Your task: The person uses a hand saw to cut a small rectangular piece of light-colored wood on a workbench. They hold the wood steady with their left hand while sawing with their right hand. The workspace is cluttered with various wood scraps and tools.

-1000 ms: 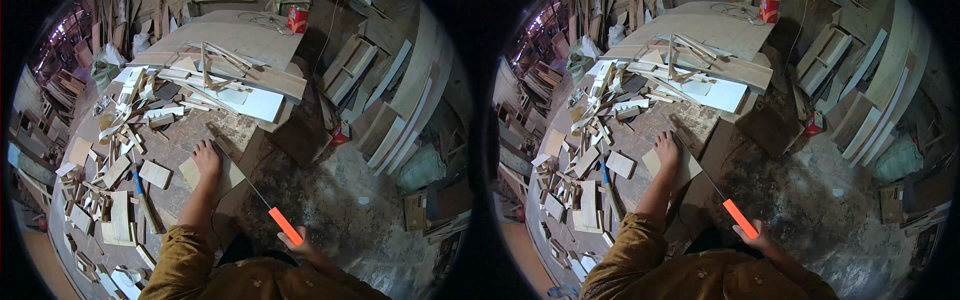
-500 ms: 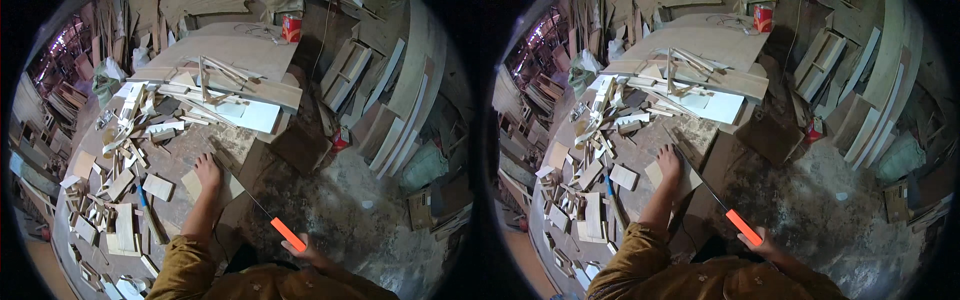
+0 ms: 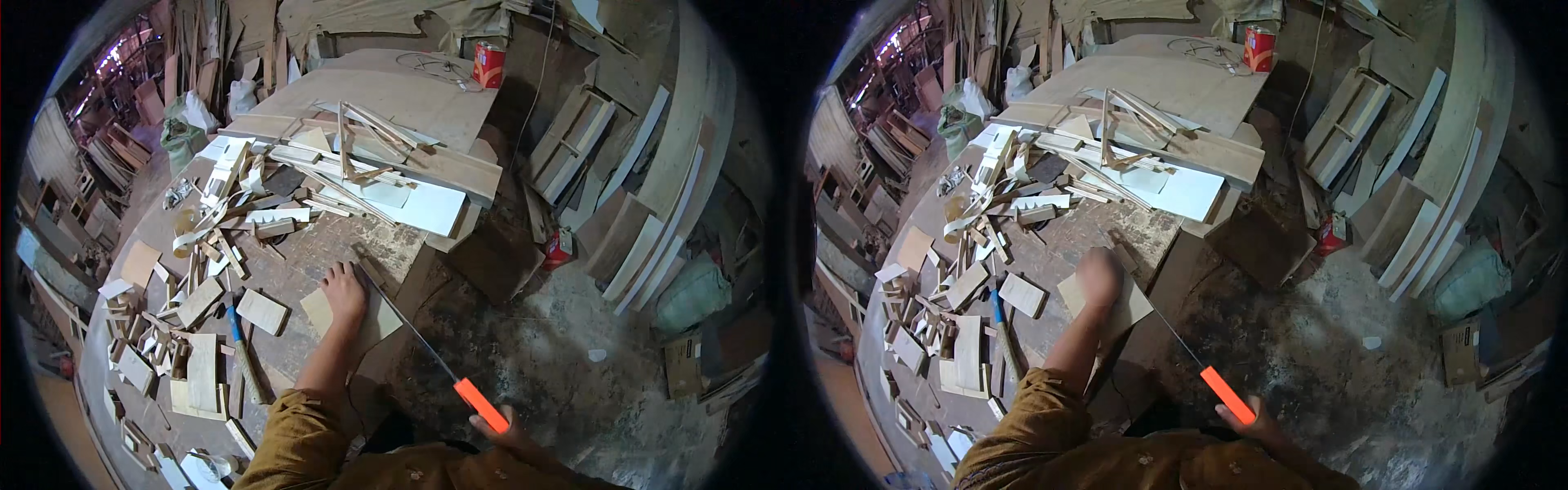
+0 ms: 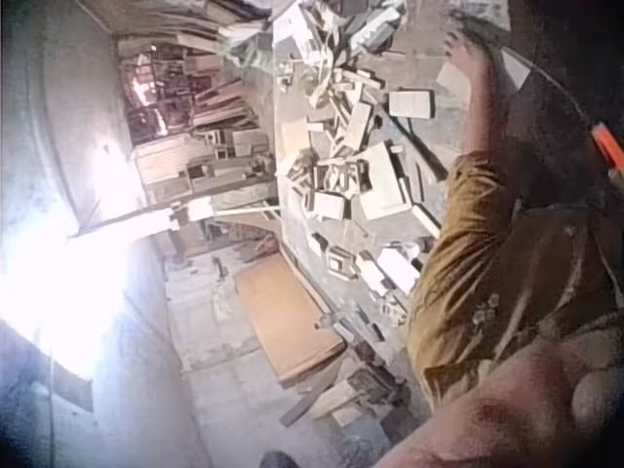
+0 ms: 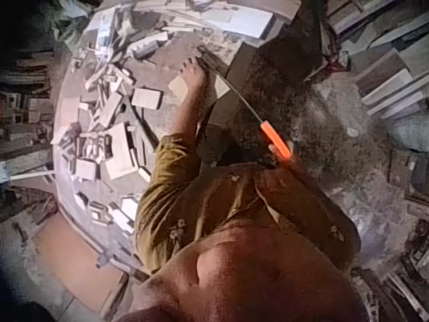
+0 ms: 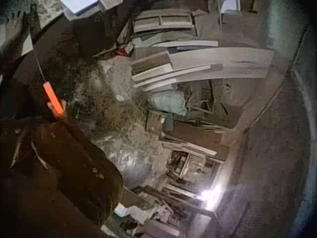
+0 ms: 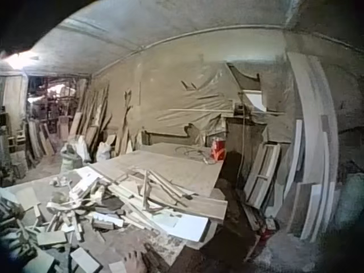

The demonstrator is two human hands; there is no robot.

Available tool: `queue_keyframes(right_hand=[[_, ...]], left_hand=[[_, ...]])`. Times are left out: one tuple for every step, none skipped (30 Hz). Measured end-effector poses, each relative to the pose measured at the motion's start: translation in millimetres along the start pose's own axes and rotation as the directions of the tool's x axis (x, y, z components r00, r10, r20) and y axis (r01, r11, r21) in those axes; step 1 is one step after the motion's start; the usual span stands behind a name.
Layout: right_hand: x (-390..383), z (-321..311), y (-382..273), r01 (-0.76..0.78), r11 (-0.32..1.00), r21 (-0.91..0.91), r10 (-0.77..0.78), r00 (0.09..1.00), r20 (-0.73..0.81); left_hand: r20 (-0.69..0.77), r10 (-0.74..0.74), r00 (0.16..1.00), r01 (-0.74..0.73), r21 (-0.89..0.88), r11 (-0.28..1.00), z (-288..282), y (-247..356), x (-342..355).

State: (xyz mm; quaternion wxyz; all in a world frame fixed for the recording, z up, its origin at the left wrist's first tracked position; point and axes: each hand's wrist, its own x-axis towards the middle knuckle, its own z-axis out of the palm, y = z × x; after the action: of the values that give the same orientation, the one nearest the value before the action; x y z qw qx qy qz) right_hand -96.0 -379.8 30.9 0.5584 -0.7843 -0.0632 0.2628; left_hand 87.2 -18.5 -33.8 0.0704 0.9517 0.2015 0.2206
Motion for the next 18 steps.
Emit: queue_keyframes(right_hand=[[-4.4,1.7,0.0,0.049,0.998,-0.048,-0.049,0.999,-0.008],[-5.7,3.6,-0.2,0.098,0.991,-0.096,-0.1,0.995,-0.014],[9.6,7.6,-13.3,-0.003,0.999,0.051,-0.002,0.995,0.097],[32.5,17.1,-9.1,0.02,0.99,-0.137,-0.022,1.0,-0.013],[63.3,28.1,-8.1,0.386,0.914,-0.123,-0.393,0.919,-0.038],[72.4,29.6,-10.3,0.381,0.915,-0.129,-0.388,0.921,-0.028],[74.9,29.1,-11.3,0.374,0.918,-0.135,-0.38,0.925,-0.026],[74.4,28.8,-11.1,0.366,0.92,-0.14,-0.372,0.928,-0.023],[72.1,29.2,-9.9,0.321,0.938,-0.13,-0.326,0.945,-0.024],[69.7,31.0,-7.7,0.277,0.954,-0.115,-0.282,0.959,-0.023],[66.4,32.3,-5.1,0.232,0.967,-0.101,-0.236,0.972,-0.021],[49.8,25.6,-2.0,0.154,0.984,-0.09,-0.155,0.988,-0.005],[23.4,13.9,-0.9,0.083,0.994,-0.076,-0.082,0.997,0.004],[5.5,5.6,-0.9,0.01,0.998,-0.068,-0.009,1.0,0.016],[1.1,-0.2,-1.6,0.044,0.998,-0.044,-0.044,0.999,0.0],[-5.6,-2.1,-0.1,0.076,0.997,-0.03,-0.077,0.997,-0.022],[-8.6,-3.4,0.9,0.108,0.994,-0.016,-0.109,0.993,-0.044],[1.9,0.2,-2.6,0.135,0.991,-0.016,-0.135,0.991,-0.024]], left_hand=[[0.024,-0.001,1.0,0.001,0.005,1.0,0.9,-1.7,-0.3],[0.048,-0.003,0.999,0.002,0.01,1.0,2.0,-3.3,2.0],[0.077,0.004,0.997,-0.005,0.022,1.0,2.7,-6.3,2.1],[0.065,0.012,0.998,-0.013,0.015,1.0,2.2,-6.3,2.1],[0.052,0.02,0.998,-0.021,0.008,1.0,1.6,-6.2,1.8],[0.033,0.012,0.999,-0.011,-0.003,1.0,1.7,-9.0,-0.1],[0.051,0.011,0.999,-0.011,0.009,1.0,0.9,-7.5,-5.4],[0.043,0.008,0.999,-0.008,0.001,1.0,0.7,-7.1,-5.1],[0.036,0.005,0.999,-0.005,-0.008,1.0,1.2,-7.3,-0.3],[0.028,0.002,1.0,-0.002,-0.011,1.0,-1.6,-7.9,3.1],[0.042,0.017,0.999,-0.016,-0.014,1.0,-6.2,-7.4,1.7],[0.045,0.002,0.999,-0.001,-0.019,1.0,-6.9,-6.0,-3.3],[0.04,-0.003,0.999,0.004,-0.024,1.0,-9.2,-3.6,-2.1],[0.034,-0.014,0.999,0.015,-0.032,0.999,-10.1,-2.7,-0.8],[0.034,-0.012,0.999,0.013,-0.018,1.0,-9.9,-0.7,3.6],[0.035,-0.012,0.999,0.013,-0.014,1.0,-8.0,-0.4,3.5],[0.035,-0.012,0.999,0.012,-0.01,1.0,-6.0,0.1,4.2],[0.045,-0.001,0.999,0.001,0.002,1.0,-3.9,-0.1,1.6]])
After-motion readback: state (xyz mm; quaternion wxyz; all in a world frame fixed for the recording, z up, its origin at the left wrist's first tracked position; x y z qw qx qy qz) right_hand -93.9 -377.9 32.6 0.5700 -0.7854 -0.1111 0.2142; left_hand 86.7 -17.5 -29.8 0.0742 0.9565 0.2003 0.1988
